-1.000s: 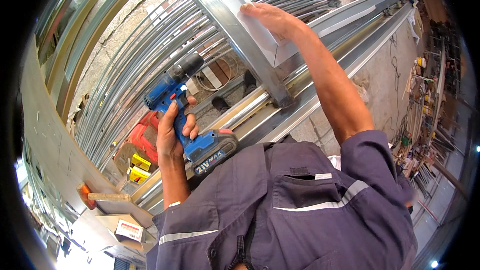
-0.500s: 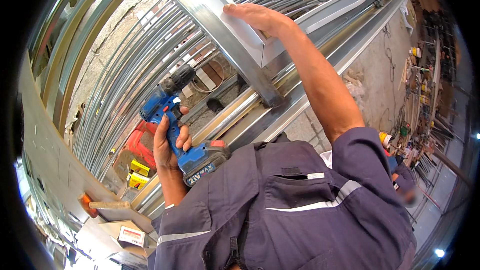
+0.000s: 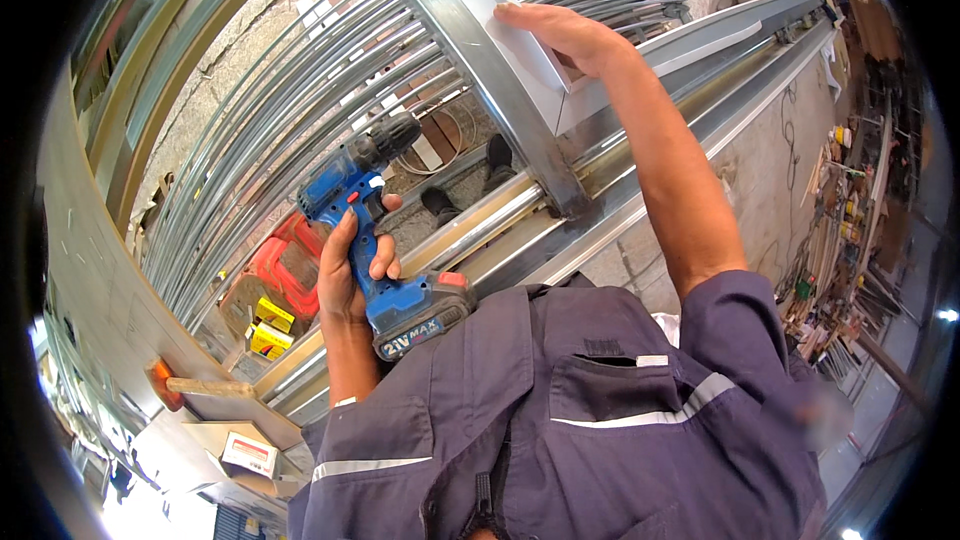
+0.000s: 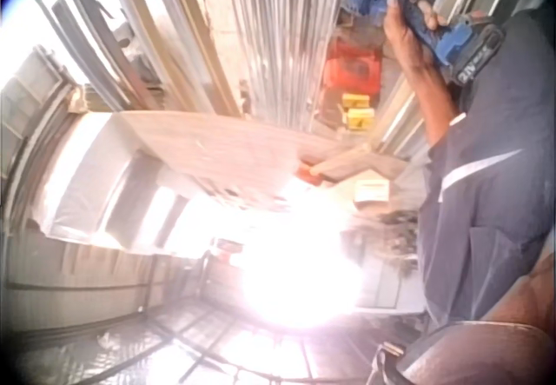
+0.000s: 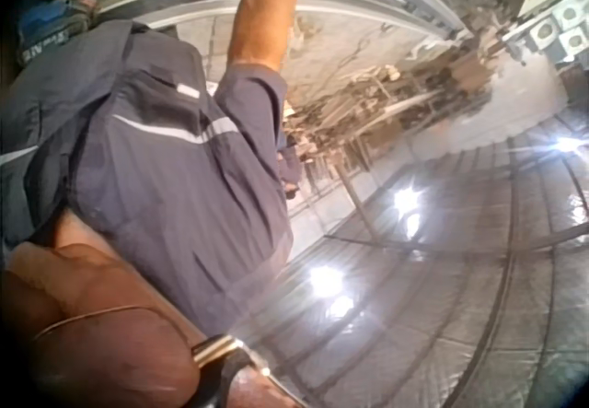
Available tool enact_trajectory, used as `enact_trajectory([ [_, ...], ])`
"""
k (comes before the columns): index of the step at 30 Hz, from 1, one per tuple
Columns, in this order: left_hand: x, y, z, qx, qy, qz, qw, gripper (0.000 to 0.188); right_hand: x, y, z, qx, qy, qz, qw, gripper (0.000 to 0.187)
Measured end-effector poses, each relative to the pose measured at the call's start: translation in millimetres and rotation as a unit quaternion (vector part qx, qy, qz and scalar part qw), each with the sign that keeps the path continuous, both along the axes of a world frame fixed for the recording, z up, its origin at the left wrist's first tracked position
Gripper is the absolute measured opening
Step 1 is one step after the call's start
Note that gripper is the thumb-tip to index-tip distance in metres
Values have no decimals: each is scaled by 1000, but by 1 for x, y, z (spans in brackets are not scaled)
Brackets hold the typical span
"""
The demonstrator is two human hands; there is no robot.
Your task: The person aligns metal frame pieces and uses a cordless drill to drive screws into the joints. They repeatedly position the frame, insert screws, and fasten them to assemble the structure.
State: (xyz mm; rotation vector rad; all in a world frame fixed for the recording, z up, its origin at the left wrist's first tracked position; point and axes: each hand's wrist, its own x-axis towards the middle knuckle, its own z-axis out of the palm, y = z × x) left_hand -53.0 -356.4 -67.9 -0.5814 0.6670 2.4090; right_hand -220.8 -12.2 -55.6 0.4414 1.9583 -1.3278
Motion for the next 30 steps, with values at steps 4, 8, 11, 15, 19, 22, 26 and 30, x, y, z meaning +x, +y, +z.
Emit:
enact_trajectory([
  [4, -2, 0, -3, 14, -6, -5, 1000, 48, -4, 11, -10, -131, -21, -24, 991, 81],
  [8, -1, -4, -9, 46, -16, -16, 999, 47, -10, 1, -13, -90, 13, -41, 995, 89],
  [11, 0, -5, -13, 71, -25, -12, 997, 45, -16, 0, -16, -84, -27, -20, 996, 99],
  [15, 0, -4, -14, 61, -36, -7, 997, 44, -16, -5, -13, -75, -37, -21, 996, 91],
  [19, -1, -3, -12, 55, -43, 0, 998, 43, -15, -8, -4, -45, -43, -16, 998, 88],
  [22, -1, -3, -13, 71, -39, -2, 997, 43, -17, -6, 1, -55, -63, -9, 996, 87],
  [26, 1, -5, -17, 62, -33, -5, 998, 45, -17, -8, 1, -61, -64, -17, 996, 87],
  [30, -1, -5, -14, 65, -49, 4, 997, 44, -16, -7, -7, -51, -45, -2, 998, 100],
])
